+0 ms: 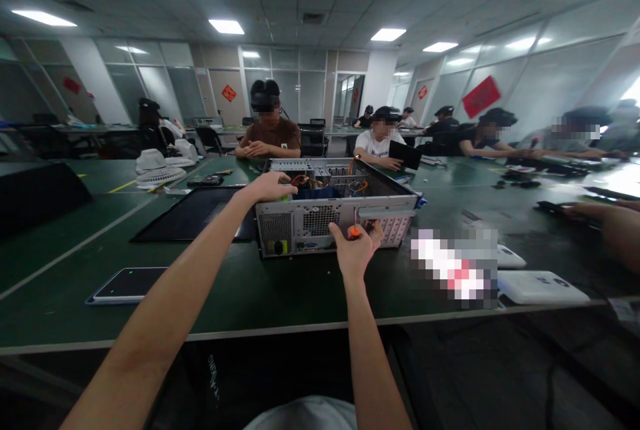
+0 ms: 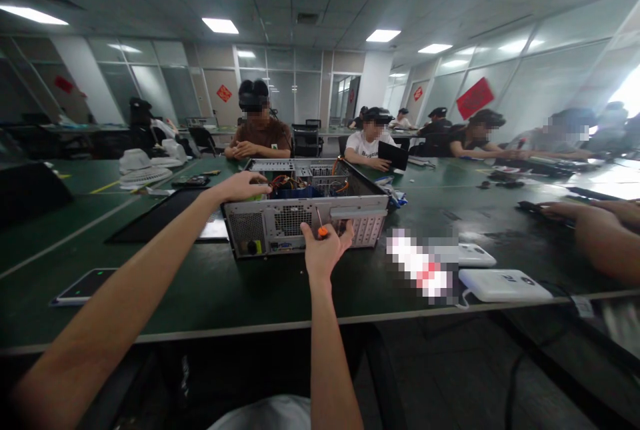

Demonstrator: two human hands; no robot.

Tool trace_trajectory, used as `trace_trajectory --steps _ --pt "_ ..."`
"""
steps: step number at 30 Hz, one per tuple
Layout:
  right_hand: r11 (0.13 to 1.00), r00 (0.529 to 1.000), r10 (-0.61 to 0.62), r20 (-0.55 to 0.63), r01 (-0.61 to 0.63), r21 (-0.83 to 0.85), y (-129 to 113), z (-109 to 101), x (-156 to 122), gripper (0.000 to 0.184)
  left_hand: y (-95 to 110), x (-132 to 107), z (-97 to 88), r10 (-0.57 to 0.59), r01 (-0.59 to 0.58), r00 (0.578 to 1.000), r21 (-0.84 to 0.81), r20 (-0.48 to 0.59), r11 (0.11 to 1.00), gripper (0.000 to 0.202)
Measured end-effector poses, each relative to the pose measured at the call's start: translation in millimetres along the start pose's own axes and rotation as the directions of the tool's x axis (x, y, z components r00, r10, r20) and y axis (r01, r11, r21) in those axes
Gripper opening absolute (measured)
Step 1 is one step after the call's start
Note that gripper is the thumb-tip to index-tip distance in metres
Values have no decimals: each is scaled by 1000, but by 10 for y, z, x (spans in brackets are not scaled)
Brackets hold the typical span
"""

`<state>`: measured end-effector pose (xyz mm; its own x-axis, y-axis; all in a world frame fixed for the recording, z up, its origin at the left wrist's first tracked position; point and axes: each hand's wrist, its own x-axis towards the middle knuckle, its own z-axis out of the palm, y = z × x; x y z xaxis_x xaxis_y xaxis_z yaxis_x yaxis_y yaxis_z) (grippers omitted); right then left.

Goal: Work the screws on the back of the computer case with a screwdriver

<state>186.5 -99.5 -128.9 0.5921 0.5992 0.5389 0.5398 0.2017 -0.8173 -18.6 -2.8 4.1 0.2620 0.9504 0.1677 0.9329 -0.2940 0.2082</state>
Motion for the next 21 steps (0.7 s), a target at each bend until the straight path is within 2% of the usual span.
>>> trace_trajectory --steps 4,7,11,15,21 --pt "1000 1000 14 9 -15 10 47 -41 23 38 -26 -177 -1 31 -36 995 -50 -94 998 57" --pt "999 999 23 37 -24 24 66 -74 4 35 -16 -390 24 149 -151 988 -49 -38 987 61" --pt "998 995 14 99 -19 51 81 -115 -61 36 -36 -589 89 232 -224 971 131 -49 966 75" --pt "997 991 11 136 -22 78 104 -120 -103 39 -105 -574 125 292 -265 955 278 -58 923 73" --pt "992 987 14 159 -34 122 152 -116 -114 44 -139 -553 115 342 -306 937 312 -69 900 64"
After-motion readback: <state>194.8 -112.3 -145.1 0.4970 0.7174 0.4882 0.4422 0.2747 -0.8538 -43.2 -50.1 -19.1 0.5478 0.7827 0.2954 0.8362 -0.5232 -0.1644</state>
